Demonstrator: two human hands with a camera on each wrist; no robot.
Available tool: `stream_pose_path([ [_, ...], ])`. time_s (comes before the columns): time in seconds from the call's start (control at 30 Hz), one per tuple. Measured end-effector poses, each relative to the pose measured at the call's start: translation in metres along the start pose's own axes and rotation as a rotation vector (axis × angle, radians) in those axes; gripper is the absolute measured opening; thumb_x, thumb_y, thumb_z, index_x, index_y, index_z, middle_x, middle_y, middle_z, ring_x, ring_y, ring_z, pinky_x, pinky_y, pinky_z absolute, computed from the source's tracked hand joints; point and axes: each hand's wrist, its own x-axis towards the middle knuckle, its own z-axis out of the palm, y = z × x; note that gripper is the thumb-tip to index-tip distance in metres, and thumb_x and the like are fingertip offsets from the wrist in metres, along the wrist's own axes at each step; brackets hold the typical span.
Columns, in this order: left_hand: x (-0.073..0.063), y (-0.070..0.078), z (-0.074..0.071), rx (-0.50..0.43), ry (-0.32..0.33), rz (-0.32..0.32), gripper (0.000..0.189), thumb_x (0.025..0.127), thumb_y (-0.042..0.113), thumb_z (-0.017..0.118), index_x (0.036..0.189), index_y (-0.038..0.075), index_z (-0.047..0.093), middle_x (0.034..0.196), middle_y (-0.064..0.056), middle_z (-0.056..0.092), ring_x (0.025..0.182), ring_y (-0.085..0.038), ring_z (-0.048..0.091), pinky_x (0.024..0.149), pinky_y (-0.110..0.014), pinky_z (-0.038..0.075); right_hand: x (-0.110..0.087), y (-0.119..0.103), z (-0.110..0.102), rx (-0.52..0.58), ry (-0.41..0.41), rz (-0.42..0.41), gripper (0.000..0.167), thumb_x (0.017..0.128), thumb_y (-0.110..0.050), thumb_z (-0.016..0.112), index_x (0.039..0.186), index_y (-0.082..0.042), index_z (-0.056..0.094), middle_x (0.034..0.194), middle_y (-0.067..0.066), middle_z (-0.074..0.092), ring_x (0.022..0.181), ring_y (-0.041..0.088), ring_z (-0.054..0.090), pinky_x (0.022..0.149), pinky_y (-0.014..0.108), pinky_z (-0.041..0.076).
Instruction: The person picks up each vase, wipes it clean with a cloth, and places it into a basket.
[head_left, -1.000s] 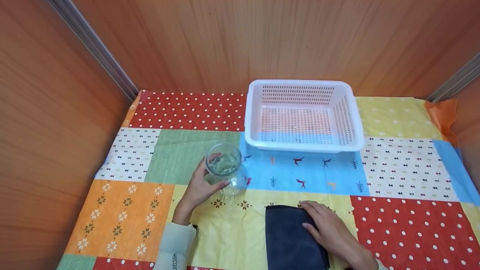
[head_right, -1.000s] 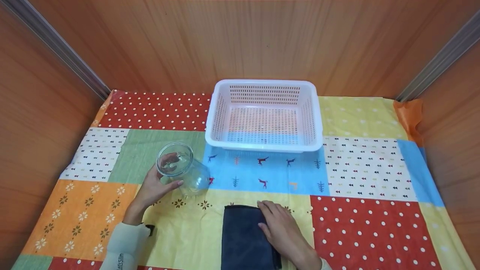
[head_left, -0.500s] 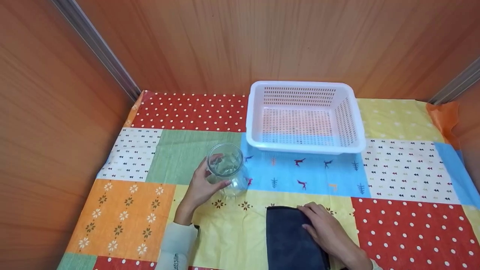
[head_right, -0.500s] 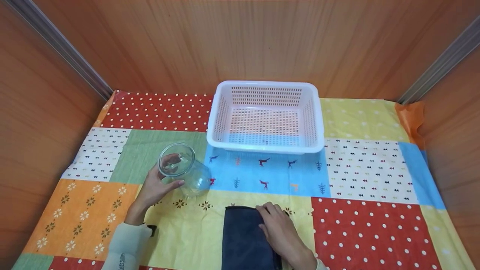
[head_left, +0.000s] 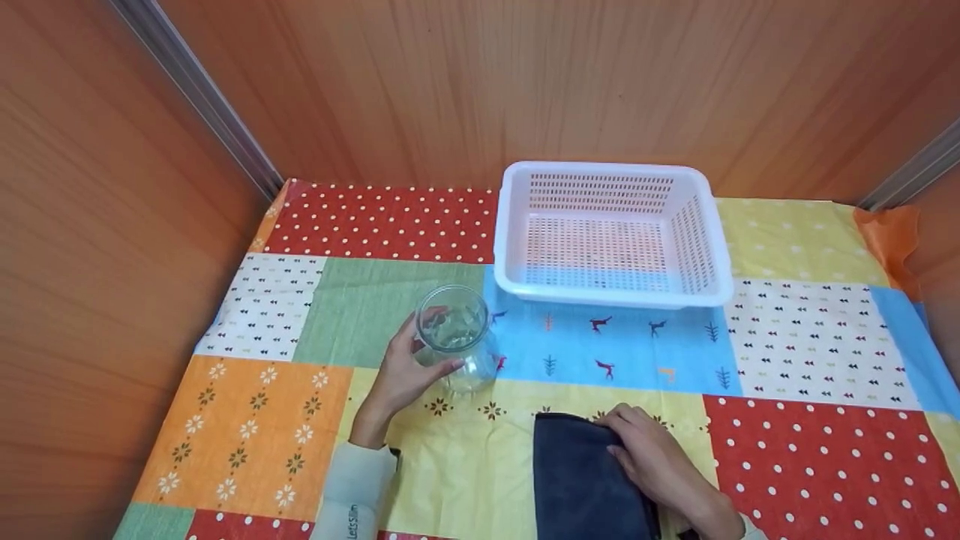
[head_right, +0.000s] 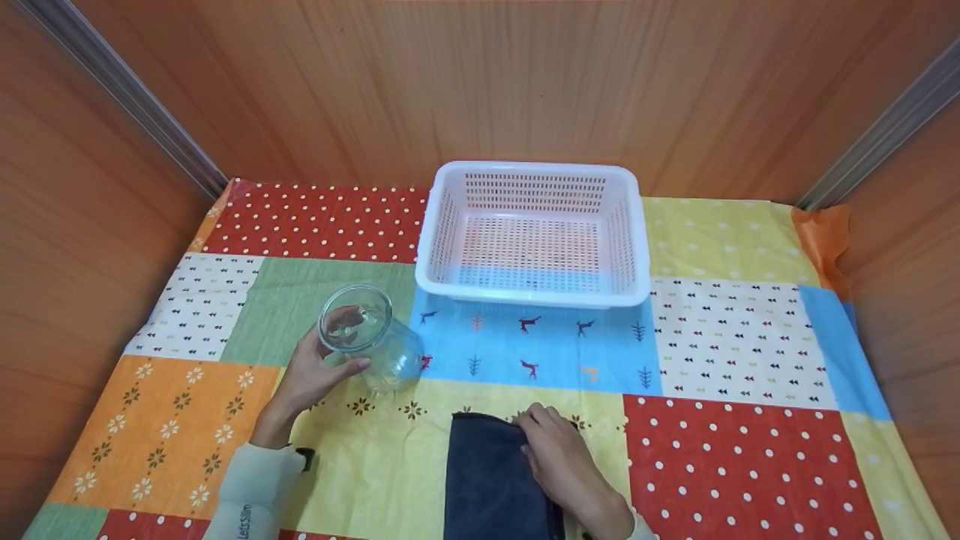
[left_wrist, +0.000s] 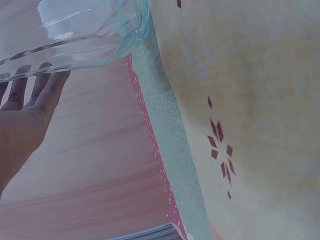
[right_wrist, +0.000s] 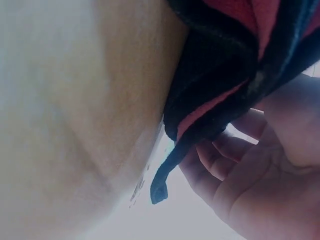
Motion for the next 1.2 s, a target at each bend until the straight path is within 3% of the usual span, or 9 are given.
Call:
stream_pose_path([
  [0.37, -0.003, 0.002, 0.004, -0.003, 0.011, 0.006, 0.078, 0.081, 0.012, 0.093, 0.149, 0.008, 0.055, 0.148, -0.016, 0.058, 0.139, -0.040, 0.053, 0.112, -0.065, 0.047, -0.003, 0.003, 0.000, 0.024, 0.036, -0.020, 0.032, 0.089, 0.004, 0.077, 0.116, -0.013, 0.074, 0.106, -0.006, 0.066, 0.095, 0.017, 0.062, 0.082, 0.041, 0.058],
  [0.63, -0.006, 0.005, 0.017, 0.015, -0.027, 0.012, 0.075, 0.081, 0.016, 0.093, 0.147, 0.011, 0.058, 0.146, -0.012, 0.059, 0.137, -0.037, 0.054, 0.110, -0.063, 0.049, -0.007, 0.003, -0.004, 0.034, 0.087, -0.049, 0.032, 0.086, 0.008, 0.077, 0.110, -0.013, 0.074, 0.102, -0.008, 0.066, 0.093, 0.014, 0.063, 0.080, 0.039, 0.059],
  [0.97, -0.009, 0.010, 0.031, 0.015, -0.059, 0.025, 0.077, 0.084, 0.021, 0.092, 0.150, 0.013, 0.055, 0.151, -0.013, 0.055, 0.140, -0.041, 0.053, 0.110, -0.063, 0.049, -0.013, 0.003, -0.014, 0.057, 0.073, -0.006, 0.035, 0.086, 0.010, 0.077, 0.108, -0.017, 0.072, 0.102, -0.013, 0.063, 0.093, 0.010, 0.060, 0.080, 0.037, 0.059],
  [1.2, -0.012, 0.012, 0.038, 0.002, -0.075, 0.025, 0.079, 0.083, 0.021, 0.092, 0.151, 0.013, 0.053, 0.150, -0.013, 0.055, 0.138, -0.042, 0.053, 0.109, -0.061, 0.051, -0.014, 0.001, -0.019, 0.058, 0.133, -0.053, 0.043, 0.080, 0.014, 0.080, 0.105, -0.020, 0.072, 0.100, -0.016, 0.063, 0.091, 0.007, 0.058, 0.078, 0.033, 0.058],
])
